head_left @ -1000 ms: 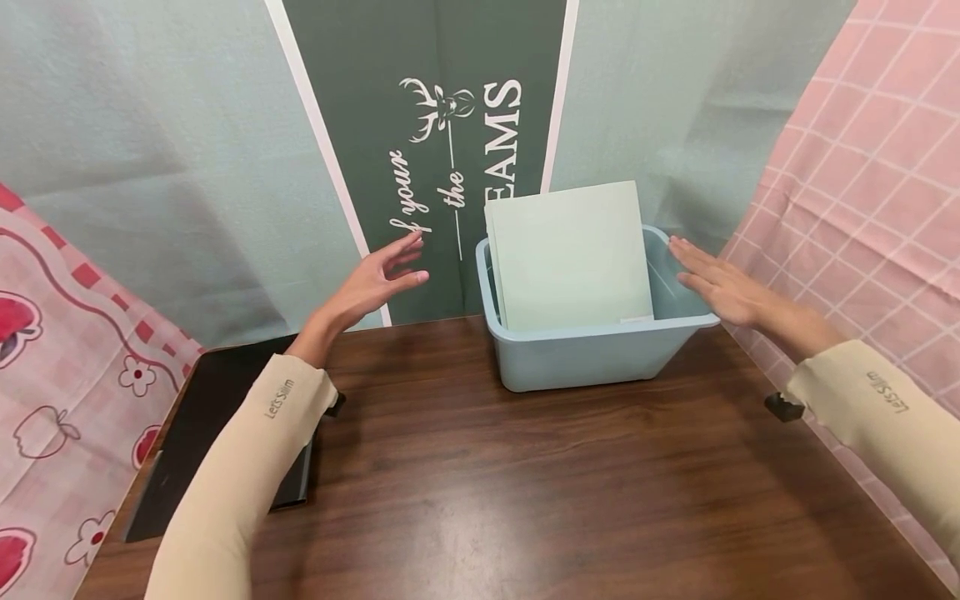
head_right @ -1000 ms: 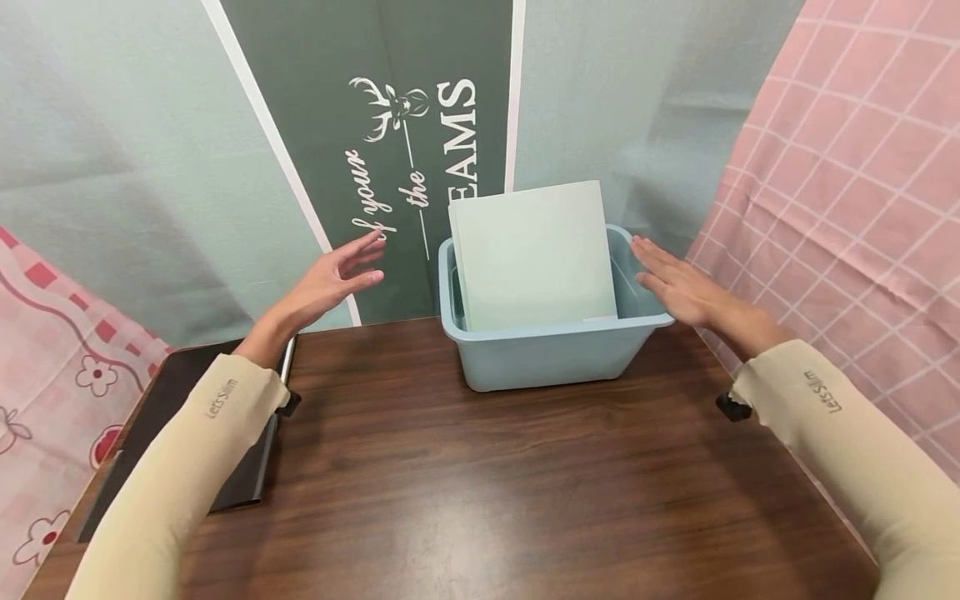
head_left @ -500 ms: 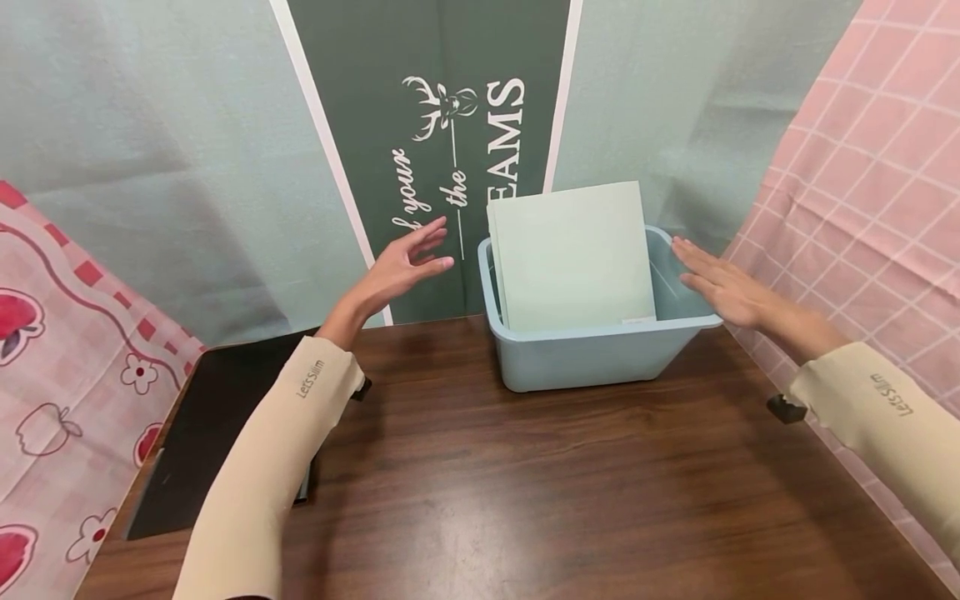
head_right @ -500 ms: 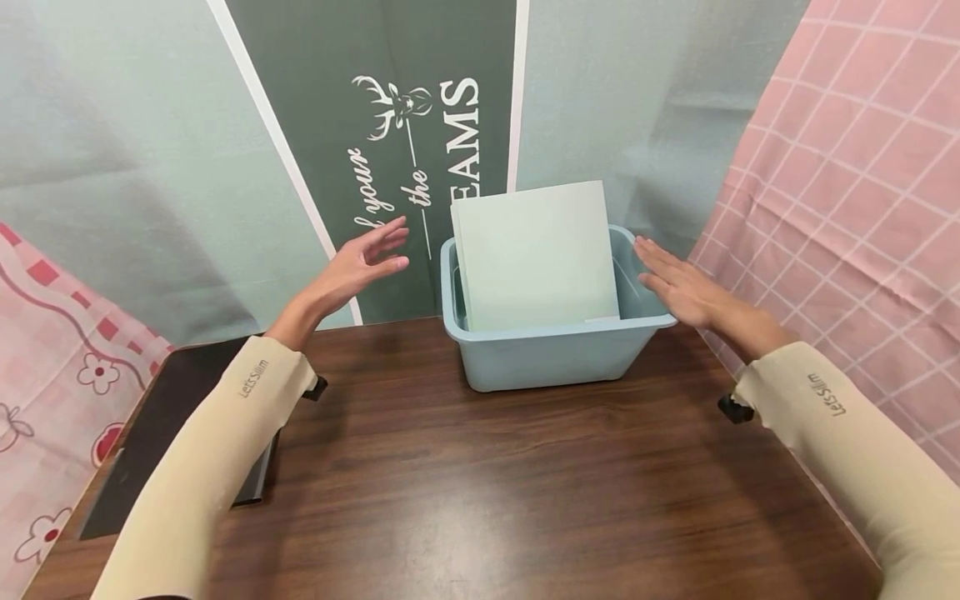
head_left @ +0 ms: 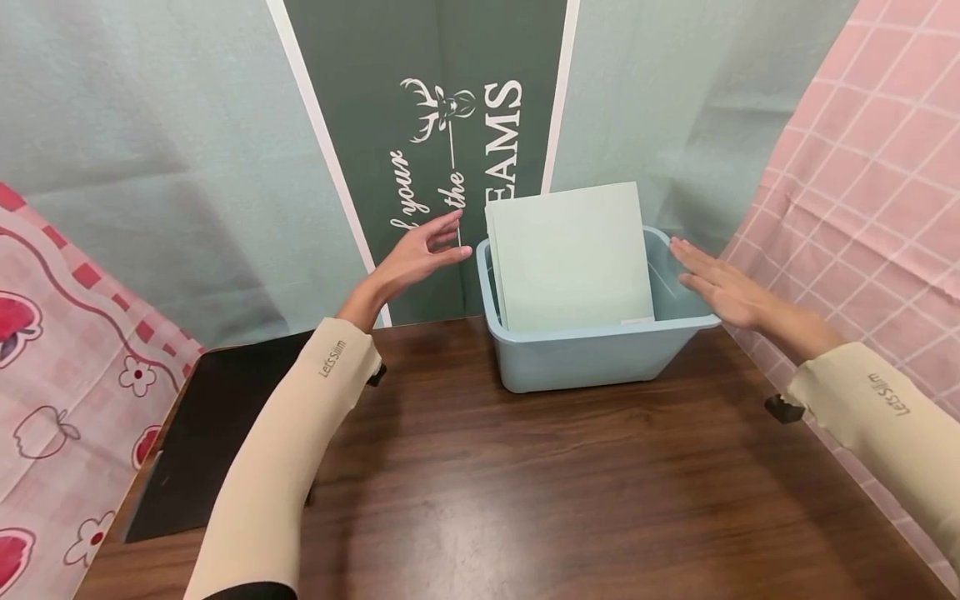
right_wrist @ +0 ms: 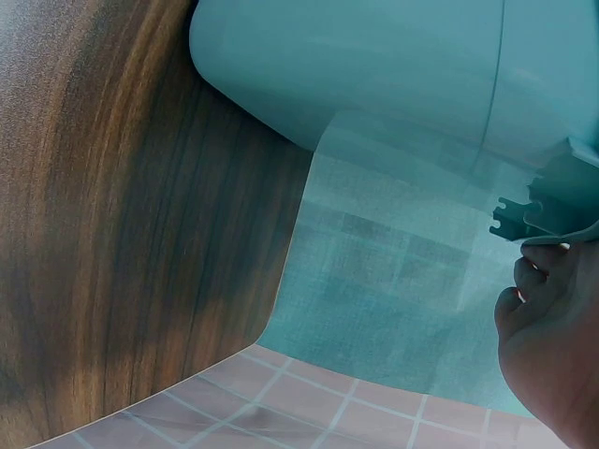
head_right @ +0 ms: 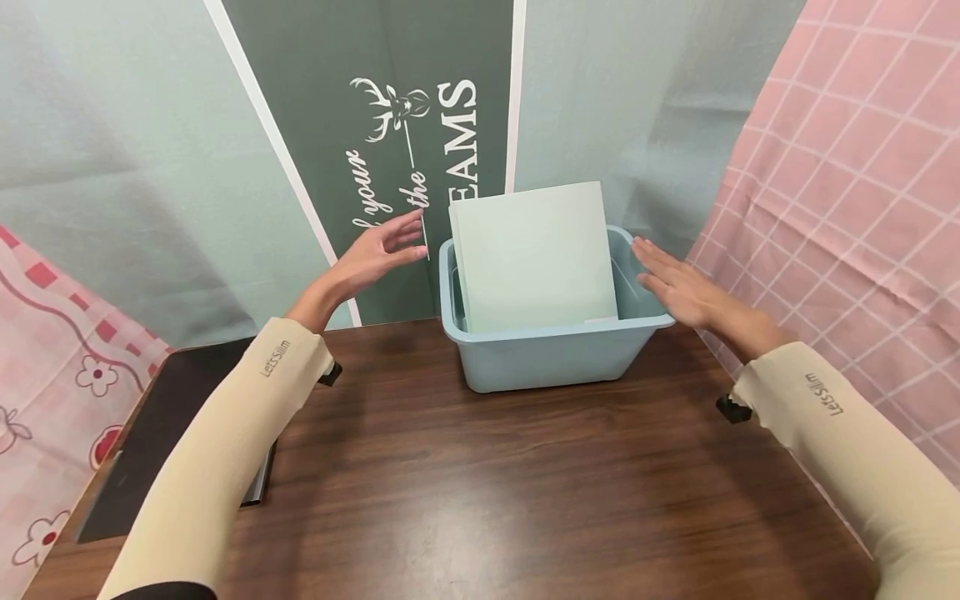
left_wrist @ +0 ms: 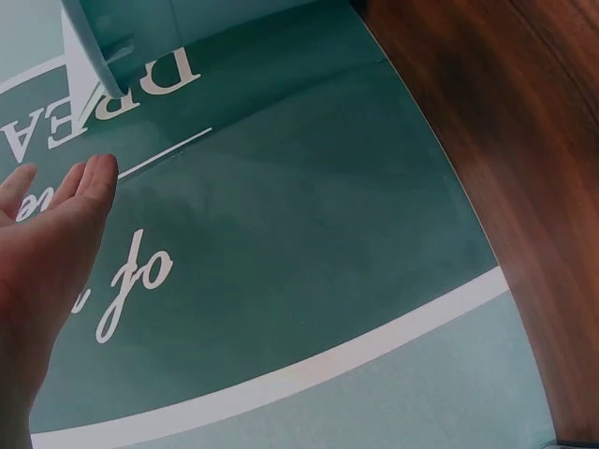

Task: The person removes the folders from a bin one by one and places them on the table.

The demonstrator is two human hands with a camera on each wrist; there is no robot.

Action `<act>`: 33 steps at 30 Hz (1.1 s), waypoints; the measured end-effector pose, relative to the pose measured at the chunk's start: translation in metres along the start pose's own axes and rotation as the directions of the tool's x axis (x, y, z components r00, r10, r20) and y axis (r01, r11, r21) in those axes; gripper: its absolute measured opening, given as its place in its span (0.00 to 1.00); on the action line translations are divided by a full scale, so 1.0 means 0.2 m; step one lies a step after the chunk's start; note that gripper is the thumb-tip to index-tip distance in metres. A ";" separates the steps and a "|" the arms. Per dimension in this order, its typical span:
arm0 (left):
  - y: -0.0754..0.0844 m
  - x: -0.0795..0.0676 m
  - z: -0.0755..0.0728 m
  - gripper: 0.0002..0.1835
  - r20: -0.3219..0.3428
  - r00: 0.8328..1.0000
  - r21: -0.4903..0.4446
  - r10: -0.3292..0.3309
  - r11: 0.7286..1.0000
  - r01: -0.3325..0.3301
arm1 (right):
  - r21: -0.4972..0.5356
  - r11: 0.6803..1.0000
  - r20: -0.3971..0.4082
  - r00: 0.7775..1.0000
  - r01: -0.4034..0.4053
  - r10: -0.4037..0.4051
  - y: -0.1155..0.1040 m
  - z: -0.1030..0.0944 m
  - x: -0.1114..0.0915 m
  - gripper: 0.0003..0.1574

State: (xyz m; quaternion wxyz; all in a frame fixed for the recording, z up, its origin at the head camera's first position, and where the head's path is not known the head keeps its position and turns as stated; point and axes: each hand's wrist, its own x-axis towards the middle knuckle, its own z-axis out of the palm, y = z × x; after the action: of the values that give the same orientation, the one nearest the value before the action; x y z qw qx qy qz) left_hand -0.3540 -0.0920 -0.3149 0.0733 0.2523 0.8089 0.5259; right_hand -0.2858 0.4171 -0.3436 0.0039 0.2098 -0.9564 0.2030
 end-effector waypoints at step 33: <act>0.10 0.23 0.13 0.44 0.049 0.998 0.015 -0.047 0.999 0.046 | 0.001 1.000 0.004 1.000 0.000 0.000 -0.03 -0.01 0.00 0.40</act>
State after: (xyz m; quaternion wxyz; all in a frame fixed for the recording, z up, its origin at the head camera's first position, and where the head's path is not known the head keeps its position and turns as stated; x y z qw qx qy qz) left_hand -0.3767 -0.0429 -0.3021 0.1036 0.2467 0.8161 0.5122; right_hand -0.2836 0.4136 -0.3402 0.0019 0.2101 -0.9563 0.2032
